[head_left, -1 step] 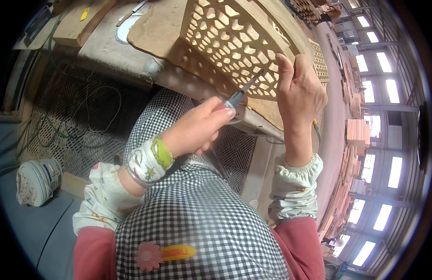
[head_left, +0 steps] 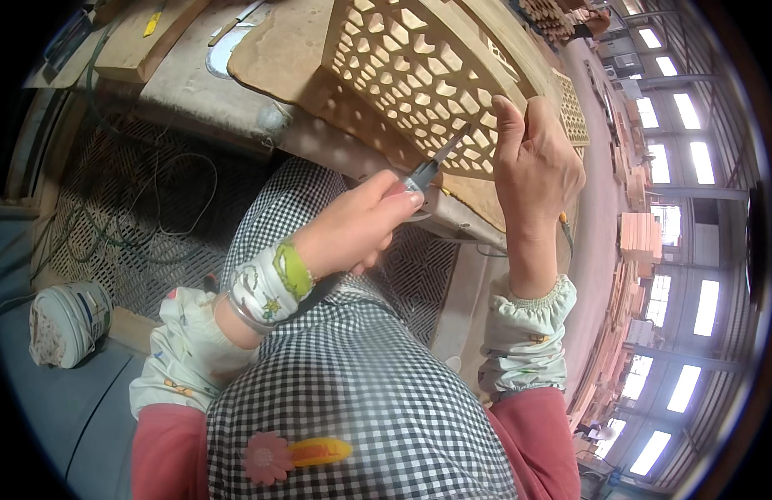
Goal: The person uses a pneumatic tool to clean or finish the edges and interior cutouts of a patterned wooden panel, turning the panel over to work on both sides.
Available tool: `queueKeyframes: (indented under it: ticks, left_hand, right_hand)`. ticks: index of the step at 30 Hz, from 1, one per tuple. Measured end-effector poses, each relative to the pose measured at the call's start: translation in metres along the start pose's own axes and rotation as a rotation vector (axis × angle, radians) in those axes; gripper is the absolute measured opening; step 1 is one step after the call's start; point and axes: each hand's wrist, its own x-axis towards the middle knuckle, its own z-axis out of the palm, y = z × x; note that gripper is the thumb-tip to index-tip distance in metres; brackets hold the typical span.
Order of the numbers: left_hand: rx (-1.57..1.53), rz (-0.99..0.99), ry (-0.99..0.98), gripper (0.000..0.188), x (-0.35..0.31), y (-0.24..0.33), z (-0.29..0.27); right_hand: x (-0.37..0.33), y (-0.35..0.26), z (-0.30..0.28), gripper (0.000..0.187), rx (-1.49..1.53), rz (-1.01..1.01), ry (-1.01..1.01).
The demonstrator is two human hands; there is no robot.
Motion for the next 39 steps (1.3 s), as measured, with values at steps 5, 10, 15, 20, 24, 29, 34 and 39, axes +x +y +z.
queueKeyframes:
  ticks: [5,10,15,20,24,29,34,39]
  left_hand:
    - [0.146,0.027,0.08,0.035,0.01,0.002,0.0]
    - [0.226,0.13,0.141,0.031,0.002,-0.024,-0.006]
    - [-0.077,-0.016,0.038,0.029,-0.014,-0.024,-0.023]
    - [-0.182,0.004,-0.055,0.038,0.013,-0.016,-0.038]
    - [-0.221,0.005,-0.109,0.038,0.031,-0.024,-0.035]
    - [-0.296,-0.045,-0.147,0.039,0.033,-0.027,-0.034]
    - [-0.268,-0.064,-0.238,0.037,0.014,-0.045,-0.044]
    - [-0.135,-0.043,-0.181,0.036,-0.019,-0.077,-0.051]
  right_hand:
    - [-0.004,0.0,0.003,0.05,0.007,-0.015,0.019]
    - [-0.001,0.013,0.014,0.05,0.016,-0.001,0.011]
    - [0.0,0.025,0.023,0.051,0.11,-0.008,0.016]
    - [-0.004,0.026,0.021,0.051,0.13,-0.007,-0.006]
    - [-0.006,0.028,0.018,0.051,0.154,0.007,-0.025]
    - [-0.004,0.027,0.019,0.051,0.15,0.031,-0.049]
    - [-0.006,0.05,0.03,0.044,0.231,0.081,-0.028]
    - [-0.045,0.103,0.033,0.026,0.603,0.314,0.025]
